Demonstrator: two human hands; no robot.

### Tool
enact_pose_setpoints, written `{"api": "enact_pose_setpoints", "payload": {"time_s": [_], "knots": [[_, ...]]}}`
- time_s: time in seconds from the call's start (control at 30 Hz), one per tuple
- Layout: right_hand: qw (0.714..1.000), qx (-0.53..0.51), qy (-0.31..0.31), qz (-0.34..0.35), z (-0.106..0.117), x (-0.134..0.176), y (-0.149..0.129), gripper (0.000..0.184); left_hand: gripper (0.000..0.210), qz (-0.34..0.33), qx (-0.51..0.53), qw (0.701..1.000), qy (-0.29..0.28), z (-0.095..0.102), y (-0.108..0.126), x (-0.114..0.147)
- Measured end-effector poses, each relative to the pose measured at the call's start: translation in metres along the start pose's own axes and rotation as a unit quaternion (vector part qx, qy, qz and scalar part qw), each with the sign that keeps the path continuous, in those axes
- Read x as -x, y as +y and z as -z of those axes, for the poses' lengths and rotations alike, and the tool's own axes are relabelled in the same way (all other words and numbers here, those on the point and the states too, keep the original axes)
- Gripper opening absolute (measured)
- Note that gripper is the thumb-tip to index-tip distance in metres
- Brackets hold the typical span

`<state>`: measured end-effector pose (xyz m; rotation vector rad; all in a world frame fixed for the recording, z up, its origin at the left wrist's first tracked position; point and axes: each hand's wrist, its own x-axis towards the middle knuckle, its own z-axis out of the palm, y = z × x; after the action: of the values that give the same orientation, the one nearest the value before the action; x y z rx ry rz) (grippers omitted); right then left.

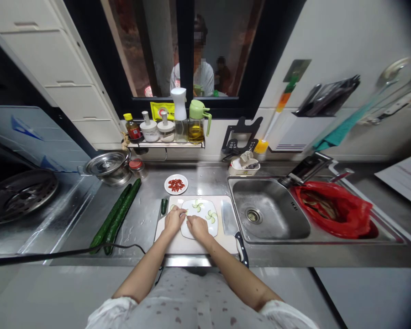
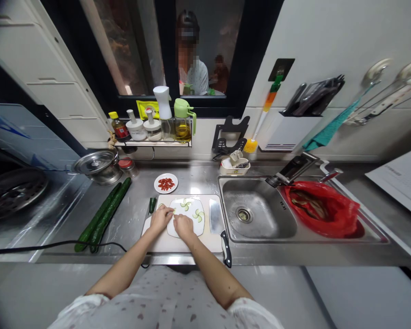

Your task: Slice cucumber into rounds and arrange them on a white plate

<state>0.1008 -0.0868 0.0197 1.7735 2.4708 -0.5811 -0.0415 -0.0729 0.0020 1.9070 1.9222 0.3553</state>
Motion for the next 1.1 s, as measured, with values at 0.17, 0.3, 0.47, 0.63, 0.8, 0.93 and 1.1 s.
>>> {"api": "enact_pose_setpoints", "payload": {"time_s": [0.17, 0.3, 0.47, 0.63, 0.8, 0.93, 1.1], "knots": [[1.000, -0.005, 0.010, -0.004, 0.0023, -0.0004, -0.0021, 0.029, 0.028, 0.005, 0.001, 1.000, -0.006, 0.0013, 0.0013, 0.0001], [1.000, -0.010, 0.010, -0.008, 0.0038, -0.0005, -0.0036, 0.029, 0.028, 0.007, 0.001, 1.000, -0.011, 0.0030, 0.0021, 0.0007], [1.000, -0.015, 0.005, -0.018, 0.0037, -0.0004, -0.0061, 0.031, 0.028, 0.014, 0.002, 1.000, -0.010, 0.0045, 0.0037, 0.0010], [1.000, -0.015, 0.004, -0.022, 0.0020, -0.0008, -0.0072, 0.032, 0.028, 0.007, 0.005, 1.000, -0.011, 0.0049, 0.0043, 0.0011], [1.000, -0.013, 0.007, -0.020, 0.0014, -0.0011, -0.0077, 0.033, 0.029, 0.010, 0.000, 1.000, -0.011, 0.0050, 0.0044, 0.0006], [1.000, -0.017, 0.004, -0.023, 0.0016, -0.0014, -0.0082, 0.032, 0.029, 0.017, 0.003, 1.000, -0.018, 0.0061, 0.0056, 0.0007], [1.000, -0.012, 0.006, -0.019, 0.0003, -0.0019, -0.0076, 0.031, 0.028, 0.014, 0.006, 1.000, -0.009, 0.0058, 0.0055, 0.0013]]}}
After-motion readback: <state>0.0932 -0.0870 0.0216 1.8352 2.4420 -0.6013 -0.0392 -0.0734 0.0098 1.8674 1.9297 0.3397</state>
